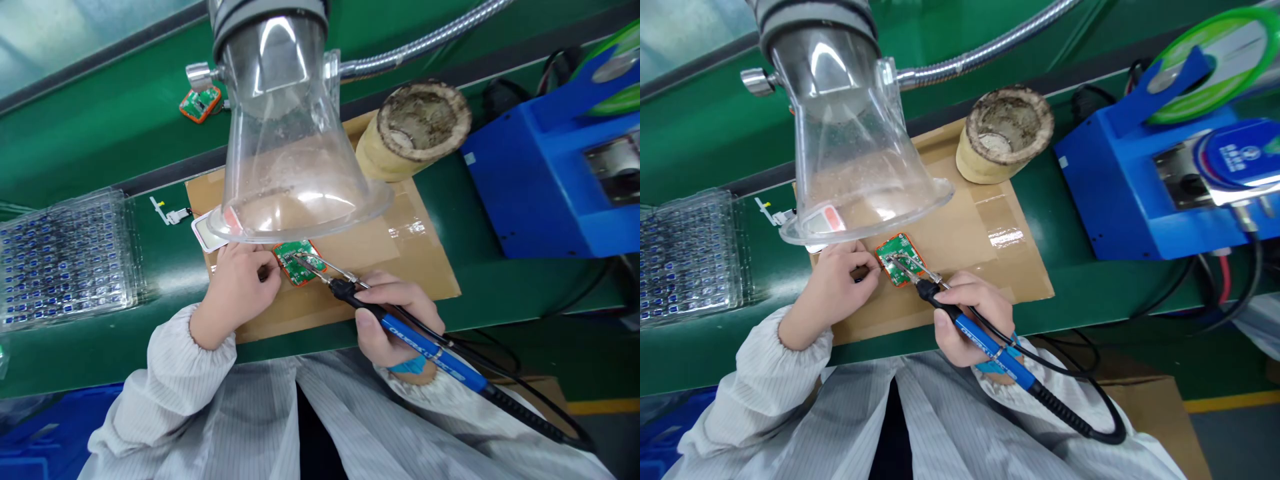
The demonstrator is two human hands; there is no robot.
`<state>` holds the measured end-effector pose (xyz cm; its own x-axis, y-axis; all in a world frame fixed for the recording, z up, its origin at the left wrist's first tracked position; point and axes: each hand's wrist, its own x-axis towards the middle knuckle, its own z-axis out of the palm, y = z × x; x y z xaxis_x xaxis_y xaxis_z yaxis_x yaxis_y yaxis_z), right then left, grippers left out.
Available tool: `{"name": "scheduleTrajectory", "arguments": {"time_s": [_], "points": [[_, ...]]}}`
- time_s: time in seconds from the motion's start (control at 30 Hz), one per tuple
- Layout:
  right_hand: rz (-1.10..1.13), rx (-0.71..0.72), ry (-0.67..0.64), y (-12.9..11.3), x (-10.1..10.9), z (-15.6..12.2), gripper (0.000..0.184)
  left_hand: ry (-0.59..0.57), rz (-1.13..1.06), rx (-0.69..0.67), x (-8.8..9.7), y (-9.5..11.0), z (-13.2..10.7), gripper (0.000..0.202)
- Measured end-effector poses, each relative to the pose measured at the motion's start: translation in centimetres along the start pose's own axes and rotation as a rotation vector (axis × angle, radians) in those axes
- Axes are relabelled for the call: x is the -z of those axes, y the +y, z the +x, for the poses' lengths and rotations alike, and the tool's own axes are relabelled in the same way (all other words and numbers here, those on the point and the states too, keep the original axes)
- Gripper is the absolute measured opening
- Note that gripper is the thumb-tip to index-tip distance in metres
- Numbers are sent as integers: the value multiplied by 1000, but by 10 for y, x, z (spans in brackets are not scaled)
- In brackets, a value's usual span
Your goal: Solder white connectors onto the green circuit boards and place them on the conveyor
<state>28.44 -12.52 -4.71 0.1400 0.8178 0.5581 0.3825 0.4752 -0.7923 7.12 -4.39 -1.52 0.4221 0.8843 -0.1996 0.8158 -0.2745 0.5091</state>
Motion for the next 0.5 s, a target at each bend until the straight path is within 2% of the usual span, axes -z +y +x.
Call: {"name": "scheduleTrajectory", "arguments": {"time_s": [0.37,0.5], "points": [[46,-7,40,1,0,-1,11,2,26,-37,2,-1,-6,10],[51,3,83,4,2,-5,13,5,-169,8,10,-4,-9,12]]}}
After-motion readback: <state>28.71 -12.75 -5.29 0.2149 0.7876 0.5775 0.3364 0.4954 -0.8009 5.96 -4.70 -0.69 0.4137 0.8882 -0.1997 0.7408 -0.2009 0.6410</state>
